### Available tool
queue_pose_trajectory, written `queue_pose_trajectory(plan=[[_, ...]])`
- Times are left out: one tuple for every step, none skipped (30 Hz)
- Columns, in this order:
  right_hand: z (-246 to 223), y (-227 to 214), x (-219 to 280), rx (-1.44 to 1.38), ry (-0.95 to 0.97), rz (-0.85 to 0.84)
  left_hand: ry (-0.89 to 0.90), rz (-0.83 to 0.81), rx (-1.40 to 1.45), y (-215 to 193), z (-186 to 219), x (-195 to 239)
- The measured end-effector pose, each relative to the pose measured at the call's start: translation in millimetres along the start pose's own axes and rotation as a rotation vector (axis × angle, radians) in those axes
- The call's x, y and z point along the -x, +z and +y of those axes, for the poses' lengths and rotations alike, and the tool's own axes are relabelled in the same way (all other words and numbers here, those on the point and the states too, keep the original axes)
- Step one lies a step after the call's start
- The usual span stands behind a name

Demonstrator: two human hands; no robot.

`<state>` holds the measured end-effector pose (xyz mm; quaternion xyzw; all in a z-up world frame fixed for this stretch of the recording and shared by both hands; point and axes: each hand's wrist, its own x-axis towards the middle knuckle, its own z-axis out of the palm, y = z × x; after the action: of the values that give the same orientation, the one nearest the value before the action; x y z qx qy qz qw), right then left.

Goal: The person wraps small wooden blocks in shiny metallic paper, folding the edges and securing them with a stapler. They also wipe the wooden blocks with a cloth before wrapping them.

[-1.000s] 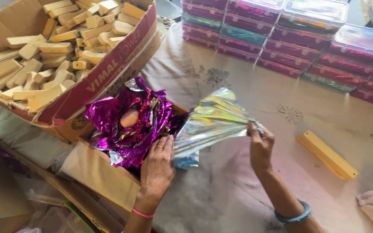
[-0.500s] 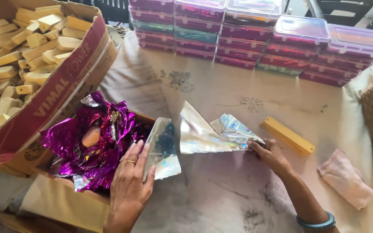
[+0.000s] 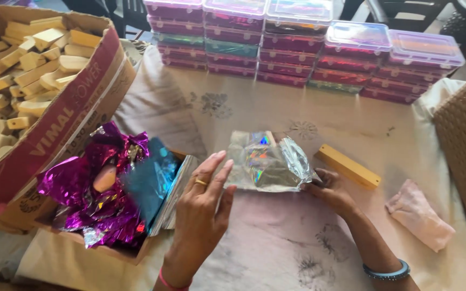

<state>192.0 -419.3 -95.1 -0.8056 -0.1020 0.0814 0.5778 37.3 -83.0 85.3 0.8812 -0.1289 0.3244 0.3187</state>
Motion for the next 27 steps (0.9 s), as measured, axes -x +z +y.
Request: queue_pose_trajectory(plan=[[0,-2,0,0.006,-0.034,-0.045,0.038,0.005,0.024,2,5,-6],[2,-5,2,0.008,-0.033,-0.037,0.043,0.003,0.031,6,7,-10],[3,-7,1,-0.022,-0.022,-0.065,0.074,-0.007,0.03,9,8,-15],[4,-8,1,-0.053,-0.011,-0.093,0.105,-0.016,0.029,11,9,-19],[15,-12,0,-0.056,-0.016,-0.096,0.106,-0.015,0.023,15,8,-19],[25,-15,0,-0.112,0.03,-0.06,0.089,-0.05,0.041,17,6,-18],[35,-13,-6,-0.17,0.072,-0.046,0.059,-0.077,0.045,16,4,-15],[26,-11,-5,-0.174,0.064,-0.07,0.047,-0.068,0.024,23,-1,-8],[18,-8,-5,-0.163,0.091,-0.052,0.045,-0.092,0.062,30,-7,1],[11,-4,-6,-0.151,0.117,-0.033,0.043,-0.115,0.101,36,-14,10],[5,-2,-4,-0.152,0.114,-0.057,0.027,-0.107,0.085,37,-14,16],[0,-1,-3,-0.077,0.112,-0.058,0.029,-0.161,0.1,37,-14,22],[-6,-2,-2,-0.001,0.108,-0.05,0.038,-0.216,0.12,40,-15,26],[-1,-2,-2,0.0,0.103,-0.065,0.028,-0.208,0.11,34,-15,31],[4,-4,-1,0.005,0.1,-0.053,0.084,-0.281,0.117,29,-15,35],[8,-6,-1,0.011,0.096,-0.04,0.14,-0.355,0.123,24,-15,38],[7,-5,-2,0.013,0.093,-0.045,0.137,-0.35,0.121,15,-17,40],[7,-5,-4,-0.014,0.085,-0.043,0.065,-0.336,0.182,7,-18,42],[8,-4,-3,-0.043,0.084,-0.037,-0.005,-0.328,0.247,-1,-18,44],[7,-4,-4,-0.044,0.087,-0.037,-0.006,-0.33,0.249,-5,-22,44],[6,-4,-4,-0.047,0.09,-0.034,-0.057,-0.299,0.246,-7,-25,43],[6,-4,-4,-0.05,0.094,-0.03,-0.108,-0.268,0.244,-9,-28,41],[12,-6,-5,-0.051,0.096,-0.022,-0.102,-0.273,0.248,-8,-32,40],[18,-8,-7,-0.057,0.086,-0.04,-0.119,-0.214,0.232,-7,-36,39],[24,-12,-7,-0.061,0.077,-0.055,-0.135,-0.157,0.221,-4,-39,38],[31,-13,-8,-0.06,0.082,-0.044,-0.129,-0.163,0.229,-4,-38,33],[38,-16,-9,-0.109,0.086,-0.079,-0.133,-0.128,0.217,-3,-37,28]])
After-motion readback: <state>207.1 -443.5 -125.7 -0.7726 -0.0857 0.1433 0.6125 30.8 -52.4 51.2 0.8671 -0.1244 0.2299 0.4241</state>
